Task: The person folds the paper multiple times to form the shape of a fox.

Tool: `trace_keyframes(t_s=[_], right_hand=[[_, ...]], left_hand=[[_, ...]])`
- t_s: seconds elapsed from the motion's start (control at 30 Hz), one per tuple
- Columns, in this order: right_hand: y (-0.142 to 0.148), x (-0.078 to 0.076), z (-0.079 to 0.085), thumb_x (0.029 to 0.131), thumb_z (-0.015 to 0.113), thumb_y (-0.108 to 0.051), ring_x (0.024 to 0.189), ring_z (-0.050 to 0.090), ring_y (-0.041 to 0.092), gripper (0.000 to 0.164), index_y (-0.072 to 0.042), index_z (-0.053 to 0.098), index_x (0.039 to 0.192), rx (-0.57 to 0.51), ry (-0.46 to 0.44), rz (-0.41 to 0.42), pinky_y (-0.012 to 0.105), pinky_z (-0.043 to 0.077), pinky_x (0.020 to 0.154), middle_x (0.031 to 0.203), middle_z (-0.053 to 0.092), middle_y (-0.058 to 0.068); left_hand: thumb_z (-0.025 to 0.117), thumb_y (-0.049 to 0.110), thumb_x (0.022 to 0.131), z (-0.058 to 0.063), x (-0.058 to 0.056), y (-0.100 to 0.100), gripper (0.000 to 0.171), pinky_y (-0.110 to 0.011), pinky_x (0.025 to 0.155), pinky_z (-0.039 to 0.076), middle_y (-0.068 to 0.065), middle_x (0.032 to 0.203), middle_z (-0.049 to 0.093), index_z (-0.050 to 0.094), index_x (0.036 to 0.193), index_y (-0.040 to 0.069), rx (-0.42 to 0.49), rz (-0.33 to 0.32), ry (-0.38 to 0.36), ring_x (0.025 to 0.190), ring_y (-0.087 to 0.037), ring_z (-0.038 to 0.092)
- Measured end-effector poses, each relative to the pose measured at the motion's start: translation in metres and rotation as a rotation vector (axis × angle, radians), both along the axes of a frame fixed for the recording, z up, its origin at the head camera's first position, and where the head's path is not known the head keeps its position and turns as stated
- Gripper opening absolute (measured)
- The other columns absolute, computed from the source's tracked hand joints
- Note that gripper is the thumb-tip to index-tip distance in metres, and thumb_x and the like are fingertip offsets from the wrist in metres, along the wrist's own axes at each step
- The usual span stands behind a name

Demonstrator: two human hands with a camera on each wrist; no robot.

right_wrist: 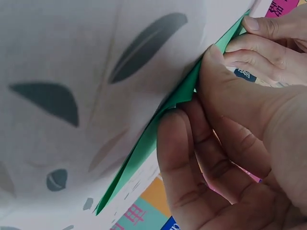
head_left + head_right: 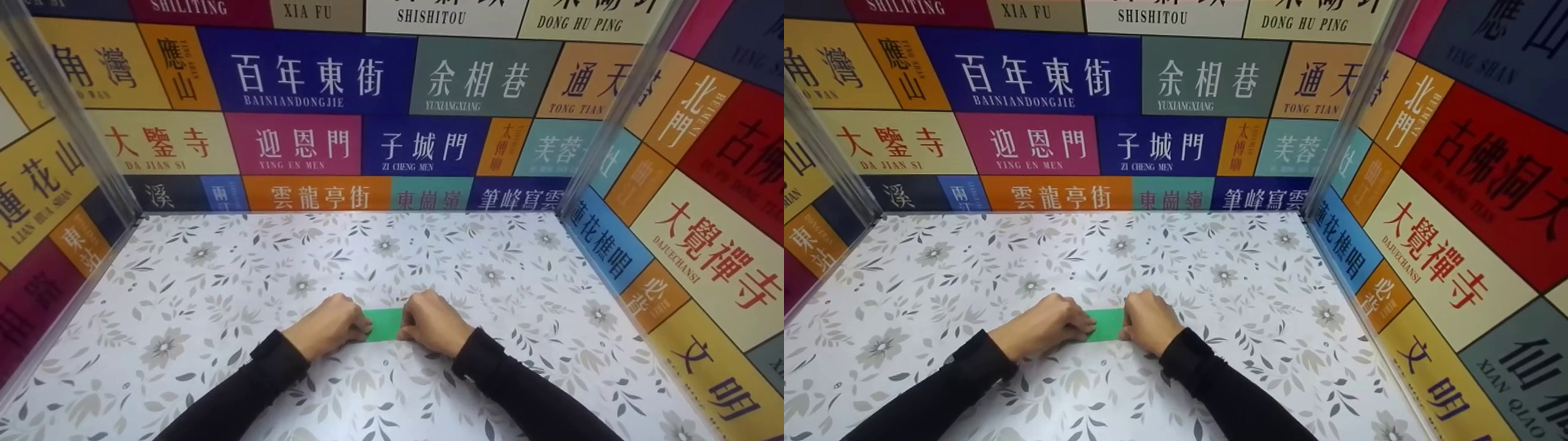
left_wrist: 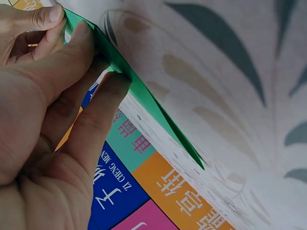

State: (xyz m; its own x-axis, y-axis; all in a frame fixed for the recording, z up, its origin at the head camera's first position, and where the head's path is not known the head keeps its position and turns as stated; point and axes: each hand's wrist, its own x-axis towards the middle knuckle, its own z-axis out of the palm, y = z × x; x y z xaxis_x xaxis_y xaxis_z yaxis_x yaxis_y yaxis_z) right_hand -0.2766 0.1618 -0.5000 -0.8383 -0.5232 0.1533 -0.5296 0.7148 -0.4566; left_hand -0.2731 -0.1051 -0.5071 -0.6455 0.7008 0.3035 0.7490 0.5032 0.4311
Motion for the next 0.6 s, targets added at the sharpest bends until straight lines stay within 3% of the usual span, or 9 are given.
trace_keyframes(t_s=[0.13, 0.6], right_hand=[[0.005, 0.001, 0.002, 0.086, 0.103, -0.011, 0.061, 0.062, 0.005, 0.019, -0.011, 0.086, 0.077, 0.003, -0.014, 0.006, 0.028, 0.059, 0.063, 0.069, 0.079, -0.003], [0.022, 0.001, 0.005, 0.086, 0.102, -0.009, 0.062, 0.06, 0.005, 0.021, -0.01, 0.084, 0.076, -0.011, -0.035, 0.002, 0.025, 0.055, 0.062, 0.069, 0.077, -0.004]], left_hand=[[0.098, 0.001, 0.087, -0.001, 0.0, 0.001, 0.019, -0.034, 0.086, 0.073, -0.011, 0.096, 0.09, 0.092, 0.105, 0.006, -0.014, 0.012, -0.033, 0.088, -0.026, 0.088], [0.098, 0.0, 0.087, -0.001, 0.0, 0.001, 0.021, -0.033, 0.087, 0.073, -0.012, 0.099, 0.09, 0.092, 0.107, 0.006, -0.003, 0.009, -0.037, 0.091, -0.026, 0.089]])
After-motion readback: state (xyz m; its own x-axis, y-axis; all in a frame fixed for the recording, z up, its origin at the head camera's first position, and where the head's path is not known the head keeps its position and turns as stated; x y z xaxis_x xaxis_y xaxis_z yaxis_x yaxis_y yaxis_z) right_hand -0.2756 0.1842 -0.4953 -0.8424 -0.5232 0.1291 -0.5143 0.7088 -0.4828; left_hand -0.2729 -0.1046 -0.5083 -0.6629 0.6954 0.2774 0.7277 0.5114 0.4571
